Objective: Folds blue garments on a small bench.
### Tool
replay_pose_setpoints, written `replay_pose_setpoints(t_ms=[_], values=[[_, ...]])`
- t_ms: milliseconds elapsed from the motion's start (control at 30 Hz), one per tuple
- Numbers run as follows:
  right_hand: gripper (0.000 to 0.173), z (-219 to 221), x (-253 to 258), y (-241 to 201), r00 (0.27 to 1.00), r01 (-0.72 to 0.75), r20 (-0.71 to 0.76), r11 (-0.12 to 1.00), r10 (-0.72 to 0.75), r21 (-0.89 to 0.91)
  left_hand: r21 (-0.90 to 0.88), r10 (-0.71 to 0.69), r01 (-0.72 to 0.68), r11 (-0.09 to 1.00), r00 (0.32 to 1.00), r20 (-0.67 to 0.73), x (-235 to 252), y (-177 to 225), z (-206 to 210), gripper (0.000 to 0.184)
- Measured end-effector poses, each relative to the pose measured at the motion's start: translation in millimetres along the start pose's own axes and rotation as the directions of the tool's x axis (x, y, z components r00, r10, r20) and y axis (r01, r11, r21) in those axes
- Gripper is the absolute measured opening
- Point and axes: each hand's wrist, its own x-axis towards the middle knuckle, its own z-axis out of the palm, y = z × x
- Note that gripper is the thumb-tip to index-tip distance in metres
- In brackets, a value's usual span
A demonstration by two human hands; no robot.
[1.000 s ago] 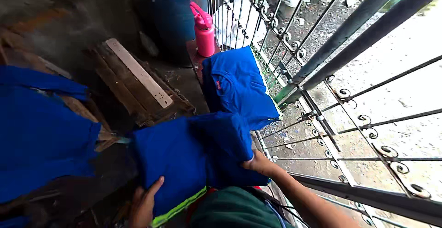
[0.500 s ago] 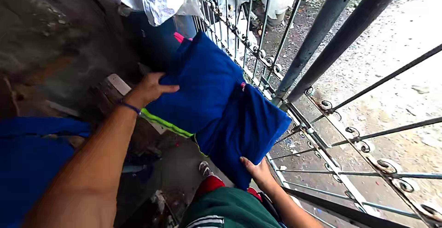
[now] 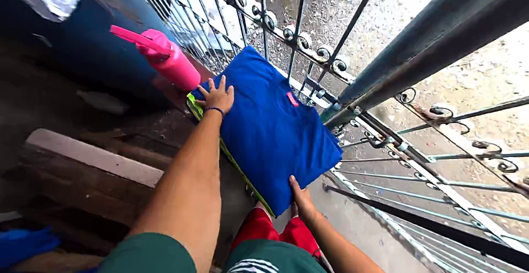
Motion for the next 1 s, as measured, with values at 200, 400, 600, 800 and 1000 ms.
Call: replay_pose_setpoints(t_ms=[200, 400, 600, 800, 1000], values=[[0.034, 3.7, -8.2, -38.3, 0.951, 0.284, -0.154, 0.956, -0.269, 0.08, 0.025, 0.286, -0.29, 0.957, 0.919, -0.272, -41.2, 8.0, -8.1, 0.058], [0.06, -16.5, 37.7, -12.2, 0.976, 0.142, -0.147, 0.98, -0.163, -0.142, 0.058, 0.253, -0.25, 0.967, 0.965, -0.066, -18.5, -21.6, 18.0, 0.064], [0.094, -10.6, -18.7, -48.1, 0.629, 0.173, -0.479, 0.712, -0.612, -0.681, 0.076, 0.177, -0.174, 0.982, 0.983, -0.042, -28.7, 5.9, -8.7, 0.057], [0.075, 20.3, 0.9, -90.0, 0.305, 0.346, 0.031, 0.081, -0.952, -0.935, 0.116, 0.423, -0.407, 0.906, 0.877, -0.228, -12.2, 33.4, -13.4, 0.054], [0.075, 23.5, 102.3, -75.5, 0.74, 0.157, 0.022, 0.141, -0.672, -0.977, 0.098, 0.27, -0.262, 0.96, 0.959, -0.085, 28.6, 0.2, 25.1, 0.059]])
